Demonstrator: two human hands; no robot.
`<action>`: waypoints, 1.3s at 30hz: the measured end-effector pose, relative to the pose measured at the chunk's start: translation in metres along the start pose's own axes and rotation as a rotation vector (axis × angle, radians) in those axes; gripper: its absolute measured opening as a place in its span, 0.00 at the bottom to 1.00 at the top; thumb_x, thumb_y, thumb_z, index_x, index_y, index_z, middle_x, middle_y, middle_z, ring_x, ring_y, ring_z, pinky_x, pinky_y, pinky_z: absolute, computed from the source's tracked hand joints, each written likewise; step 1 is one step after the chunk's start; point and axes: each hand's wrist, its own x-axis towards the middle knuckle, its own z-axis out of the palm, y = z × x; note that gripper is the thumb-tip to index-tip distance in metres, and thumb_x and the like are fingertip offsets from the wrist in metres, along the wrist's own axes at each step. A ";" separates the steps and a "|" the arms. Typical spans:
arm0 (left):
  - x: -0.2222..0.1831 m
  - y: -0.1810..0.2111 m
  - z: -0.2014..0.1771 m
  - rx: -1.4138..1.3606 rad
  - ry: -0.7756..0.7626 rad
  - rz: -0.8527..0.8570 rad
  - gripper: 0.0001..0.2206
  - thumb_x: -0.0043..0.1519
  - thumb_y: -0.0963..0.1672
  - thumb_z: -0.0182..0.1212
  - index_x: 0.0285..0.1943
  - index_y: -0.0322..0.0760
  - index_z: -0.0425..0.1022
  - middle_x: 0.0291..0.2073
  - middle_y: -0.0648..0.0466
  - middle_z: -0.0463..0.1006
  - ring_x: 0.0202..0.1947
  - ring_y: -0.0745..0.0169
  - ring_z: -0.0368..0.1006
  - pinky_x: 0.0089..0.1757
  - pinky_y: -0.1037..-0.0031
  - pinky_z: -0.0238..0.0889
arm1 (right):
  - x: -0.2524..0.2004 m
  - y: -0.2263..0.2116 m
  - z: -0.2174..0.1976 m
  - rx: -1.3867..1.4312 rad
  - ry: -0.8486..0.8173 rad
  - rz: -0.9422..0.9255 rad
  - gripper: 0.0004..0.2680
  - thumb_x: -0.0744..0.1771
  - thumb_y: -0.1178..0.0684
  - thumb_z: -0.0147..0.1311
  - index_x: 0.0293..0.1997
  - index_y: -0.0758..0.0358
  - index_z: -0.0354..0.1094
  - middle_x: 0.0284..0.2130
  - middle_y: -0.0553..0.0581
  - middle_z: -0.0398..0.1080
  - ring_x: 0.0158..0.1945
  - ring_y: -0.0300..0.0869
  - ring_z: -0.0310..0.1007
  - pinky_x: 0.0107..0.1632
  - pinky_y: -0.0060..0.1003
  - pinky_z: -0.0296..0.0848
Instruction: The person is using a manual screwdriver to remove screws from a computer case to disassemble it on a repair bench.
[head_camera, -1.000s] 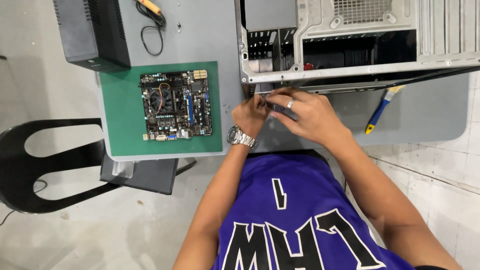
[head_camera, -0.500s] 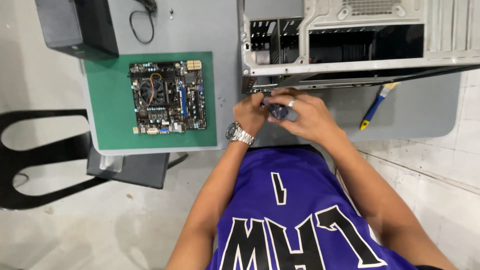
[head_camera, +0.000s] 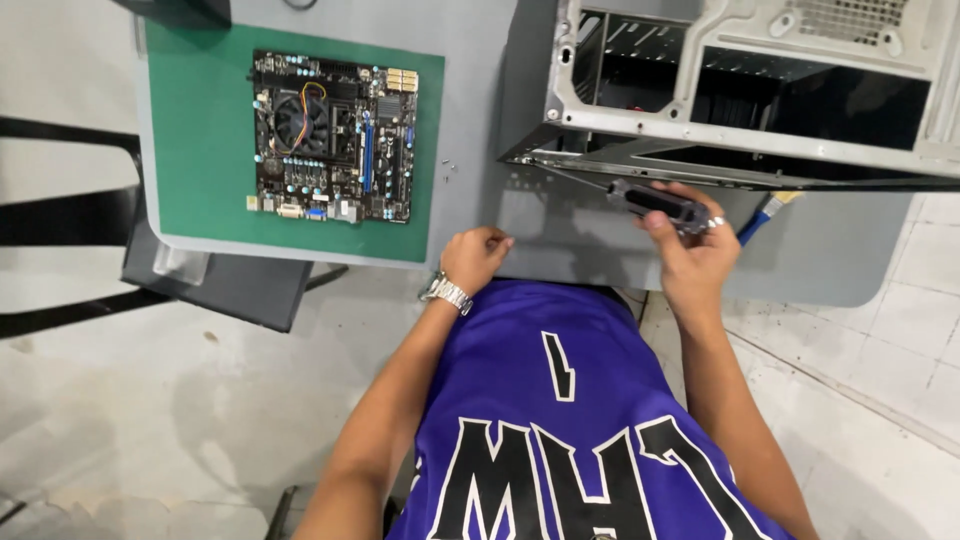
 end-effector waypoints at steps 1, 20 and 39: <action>0.004 -0.004 0.002 -0.007 0.003 -0.007 0.11 0.56 0.54 0.59 0.41 0.56 0.80 0.32 0.58 0.82 0.37 0.45 0.78 0.38 0.56 0.71 | 0.000 -0.002 -0.003 -0.002 -0.010 0.002 0.13 0.66 0.60 0.58 0.53 0.74 0.61 0.46 0.71 0.70 0.44 0.47 0.73 0.45 0.40 0.78; 0.015 -0.037 0.024 -1.121 -0.171 -0.250 0.13 0.64 0.41 0.54 0.52 0.21 0.71 0.34 0.39 0.78 0.31 0.57 0.79 0.33 0.73 0.76 | -0.052 0.029 -0.034 0.202 0.125 0.437 0.14 0.66 0.56 0.55 0.54 0.73 0.59 0.45 0.73 0.69 0.41 0.55 0.76 0.41 0.48 0.80; 0.030 0.000 0.003 -0.021 0.092 0.027 0.13 0.57 0.51 0.61 0.49 0.54 0.75 0.33 0.61 0.82 0.37 0.54 0.79 0.40 0.61 0.71 | -0.073 0.006 -0.075 -0.112 0.443 0.028 0.12 0.69 0.61 0.52 0.54 0.76 0.54 0.46 0.77 0.66 0.46 0.55 0.72 0.48 0.51 0.77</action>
